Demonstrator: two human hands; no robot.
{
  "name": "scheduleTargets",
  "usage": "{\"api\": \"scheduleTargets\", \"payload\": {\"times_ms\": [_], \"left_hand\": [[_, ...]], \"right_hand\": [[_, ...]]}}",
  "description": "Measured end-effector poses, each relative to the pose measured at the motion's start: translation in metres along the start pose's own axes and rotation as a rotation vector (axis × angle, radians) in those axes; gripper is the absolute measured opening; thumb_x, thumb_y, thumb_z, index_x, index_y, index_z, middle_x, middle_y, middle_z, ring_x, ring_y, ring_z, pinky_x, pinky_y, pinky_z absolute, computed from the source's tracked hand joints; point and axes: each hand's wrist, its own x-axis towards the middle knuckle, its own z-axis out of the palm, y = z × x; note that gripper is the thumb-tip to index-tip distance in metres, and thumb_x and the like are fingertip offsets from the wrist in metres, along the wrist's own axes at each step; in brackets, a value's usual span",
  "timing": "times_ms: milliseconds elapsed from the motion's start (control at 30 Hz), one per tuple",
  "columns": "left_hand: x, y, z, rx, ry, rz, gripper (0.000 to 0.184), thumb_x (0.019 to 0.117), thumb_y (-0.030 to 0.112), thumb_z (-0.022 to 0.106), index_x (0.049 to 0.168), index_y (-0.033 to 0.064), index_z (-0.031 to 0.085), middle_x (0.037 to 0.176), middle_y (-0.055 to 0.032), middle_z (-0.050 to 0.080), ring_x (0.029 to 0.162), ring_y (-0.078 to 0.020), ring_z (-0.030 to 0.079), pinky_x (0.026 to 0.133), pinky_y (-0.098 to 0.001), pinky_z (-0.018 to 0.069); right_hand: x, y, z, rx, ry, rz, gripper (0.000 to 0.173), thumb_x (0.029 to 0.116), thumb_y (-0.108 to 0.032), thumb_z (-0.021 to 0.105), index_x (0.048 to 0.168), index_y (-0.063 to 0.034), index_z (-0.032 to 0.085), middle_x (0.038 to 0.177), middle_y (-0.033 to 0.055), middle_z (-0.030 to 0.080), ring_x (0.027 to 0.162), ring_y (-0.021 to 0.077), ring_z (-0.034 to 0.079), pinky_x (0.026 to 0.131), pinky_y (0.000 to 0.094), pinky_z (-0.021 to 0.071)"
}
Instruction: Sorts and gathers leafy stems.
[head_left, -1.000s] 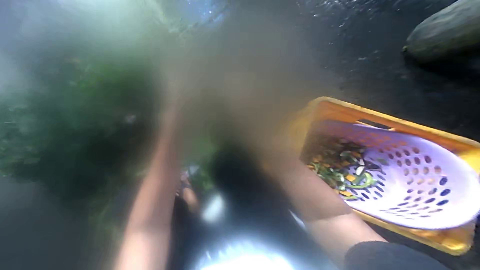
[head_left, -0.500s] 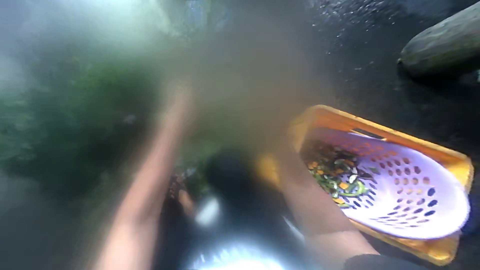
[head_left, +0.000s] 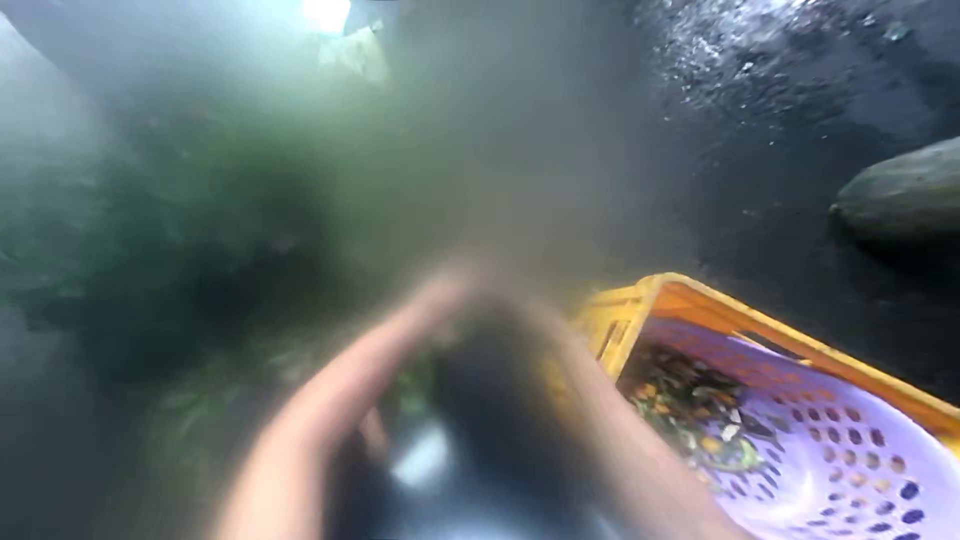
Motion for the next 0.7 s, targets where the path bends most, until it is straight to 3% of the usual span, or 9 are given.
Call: {"api": "scheduleTargets", "payload": {"times_ms": [33,133,200,300,400,467,500,600,700], "left_hand": [[-0.008,0.006,0.013,-0.075,-0.001,-0.018,0.051,0.1004,0.014,0.061,0.150,0.0208,0.054,0.158,-0.0110,0.046,0.153,-0.0287,0.032,0.126,-0.0595,0.0171],[-0.030,0.034,0.042,-0.472,-0.118,-0.431,0.031,0.0972,0.009,0.063,0.127,0.0165,0.069,0.126,-0.0116,0.068,0.117,-0.0305,0.065,0.095,-0.0530,0.0528],[-0.041,0.048,0.061,-0.944,-0.339,-0.817,0.032,0.1070,0.019,0.049,0.133,0.0116,0.066,0.123,-0.0144,0.070,0.113,-0.0327,0.068,0.096,-0.0561,0.0533],[-0.046,0.067,0.097,-1.588,-0.219,-1.075,0.039,0.1086,0.028,0.050,0.138,0.0049,0.061,0.125,-0.0180,0.068,0.111,-0.0272,0.068,0.098,-0.0469,0.0533],[-0.030,0.066,0.104,-2.027,0.008,-1.068,0.048,0.1070,0.028,0.052,0.151,0.0085,0.046,0.134,-0.0135,0.061,0.112,-0.0208,0.064,0.095,-0.0415,0.0543],[-0.016,0.056,0.097,-2.113,0.121,-0.982,0.045,0.1060,0.028,0.052,0.148,0.0130,0.048,0.122,-0.0048,0.065,0.093,-0.0112,0.064,0.080,-0.0301,0.0551],[-0.012,0.051,0.090,-2.137,0.140,-0.943,0.044,0.1068,0.029,0.051,0.148,0.0156,0.049,0.127,-0.0038,0.068,0.095,-0.0114,0.068,0.080,-0.0290,0.0565],[-0.009,0.046,0.072,-2.003,0.163,-0.969,0.036,0.1096,0.033,0.047,0.139,0.0147,0.057,0.113,-0.0055,0.075,0.086,-0.0133,0.072,0.076,-0.0304,0.0587],[-0.009,0.049,0.064,-1.837,0.266,-0.981,0.028,0.1088,0.025,0.050,0.131,0.0102,0.060,0.104,-0.0063,0.075,0.081,-0.0136,0.071,0.071,-0.0304,0.0592]], "right_hand": [[0.010,0.016,0.009,0.024,0.025,0.128,0.033,0.1091,-0.025,0.047,0.128,-0.0001,0.058,0.093,0.0065,0.065,0.070,0.0116,0.060,0.066,0.0301,0.0544],[0.031,0.065,0.032,-0.045,0.150,0.289,0.035,0.1067,-0.027,0.056,0.133,-0.0037,0.061,0.099,0.0115,0.067,0.076,0.0162,0.062,0.074,0.0363,0.0544],[0.030,0.093,0.048,-0.022,0.258,0.234,0.034,0.1054,-0.026,0.059,0.132,-0.0038,0.063,0.094,0.0144,0.068,0.070,0.0180,0.060,0.070,0.0383,0.0533],[0.022,0.094,0.056,0.238,0.315,0.071,0.028,0.1055,-0.018,0.052,0.129,-0.0042,0.060,0.078,0.0026,0.059,0.055,0.0074,0.047,0.054,0.0253,0.0450],[0.019,0.077,0.052,0.442,0.285,-0.013,0.031,0.1038,-0.019,0.037,0.119,-0.0069,0.061,0.071,-0.0023,0.059,0.052,0.0042,0.050,0.050,0.0212,0.0457],[0.020,0.072,0.050,0.482,0.258,-0.018,0.035,0.1040,-0.021,0.031,0.111,-0.0095,0.063,0.071,-0.0026,0.061,0.055,0.0052,0.054,0.052,0.0222,0.0487],[0.021,0.073,0.050,0.506,0.242,-0.022,0.036,0.1035,-0.021,0.030,0.107,-0.0104,0.065,0.070,-0.0027,0.061,0.055,0.0052,0.053,0.051,0.0222,0.0477],[0.022,0.070,0.048,0.541,0.184,0.003,0.035,0.1011,-0.022,0.032,0.104,-0.0102,0.065,0.069,-0.0002,0.063,0.054,0.0086,0.056,0.051,0.0253,0.0504],[0.019,0.069,0.047,0.383,0.149,0.028,0.037,0.1083,-0.028,0.040,0.119,-0.0044,0.065,0.088,0.0058,0.070,0.074,0.0130,0.067,0.072,0.0324,0.0596]]}}
